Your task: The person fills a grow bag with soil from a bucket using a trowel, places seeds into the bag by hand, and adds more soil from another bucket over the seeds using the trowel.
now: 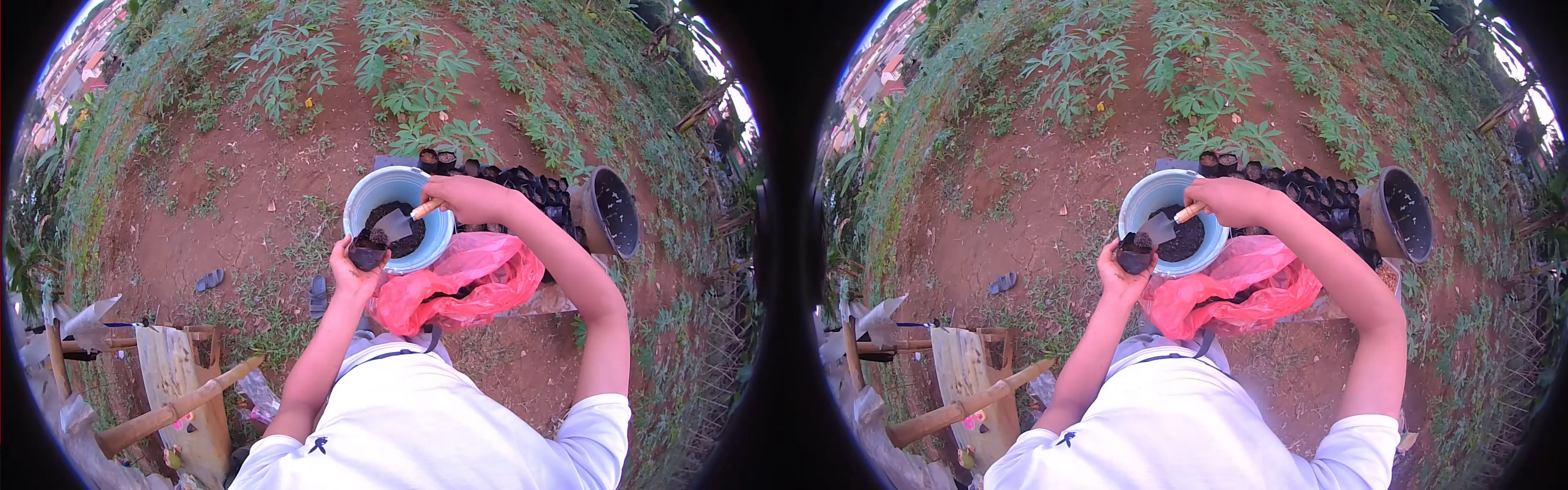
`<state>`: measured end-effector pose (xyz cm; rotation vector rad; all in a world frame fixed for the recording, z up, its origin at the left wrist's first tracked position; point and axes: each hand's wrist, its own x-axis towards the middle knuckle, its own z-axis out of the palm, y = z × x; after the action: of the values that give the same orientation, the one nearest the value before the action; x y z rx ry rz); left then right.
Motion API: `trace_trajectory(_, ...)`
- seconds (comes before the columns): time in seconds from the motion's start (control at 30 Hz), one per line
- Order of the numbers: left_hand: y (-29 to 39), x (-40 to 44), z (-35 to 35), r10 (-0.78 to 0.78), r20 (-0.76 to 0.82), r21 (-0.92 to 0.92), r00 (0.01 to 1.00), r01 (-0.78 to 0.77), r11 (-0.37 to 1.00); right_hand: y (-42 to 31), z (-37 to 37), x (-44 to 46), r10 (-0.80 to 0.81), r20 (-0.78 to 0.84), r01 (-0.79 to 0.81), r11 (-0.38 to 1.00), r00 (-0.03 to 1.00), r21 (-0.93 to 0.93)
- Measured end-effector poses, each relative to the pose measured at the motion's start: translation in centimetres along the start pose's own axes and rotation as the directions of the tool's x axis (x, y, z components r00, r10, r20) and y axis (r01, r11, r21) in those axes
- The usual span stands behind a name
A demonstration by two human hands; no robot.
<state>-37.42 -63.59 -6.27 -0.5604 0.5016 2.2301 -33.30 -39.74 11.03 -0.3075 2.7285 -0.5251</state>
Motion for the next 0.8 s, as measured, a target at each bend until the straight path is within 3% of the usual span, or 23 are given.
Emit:
trace_trajectory(0.17,-0.1,0.0,0.2,0.03,-0.038,0.005,0.999,-0.03,1.0,-1.9,-0.7,1.2,-0.042,0.056,0.053,0.977,0.998,-0.206)
trace_trajectory(0.37,0.2,-0.1,0.0,0.002,0.04,-0.018,0.999,-0.001,1.0,-5.2,-1.3,2.0,-0.256,-0.029,0.203,0.824,0.966,-0.528)
trace_trajectory(0.7,2.0,0.0,-1.2,0.007,0.187,-0.046,0.982,0.002,0.999,-5.6,-5.7,0.6,-0.289,-0.094,0.17,0.761,0.953,-0.626)
trace_trajectory(0.77,2.6,0.1,-1.6,0.027,0.204,-0.052,0.979,-0.017,0.999,-4.4,-5.9,0.4,-0.138,-0.12,0.051,0.838,0.983,-0.543)
trace_trajectory(0.8,2.8,0.2,-1.9,0.019,0.199,-0.055,0.98,-0.008,0.998,-3.5,-5.6,0.4,-0.149,-0.128,0.054,0.831,0.981,-0.554)
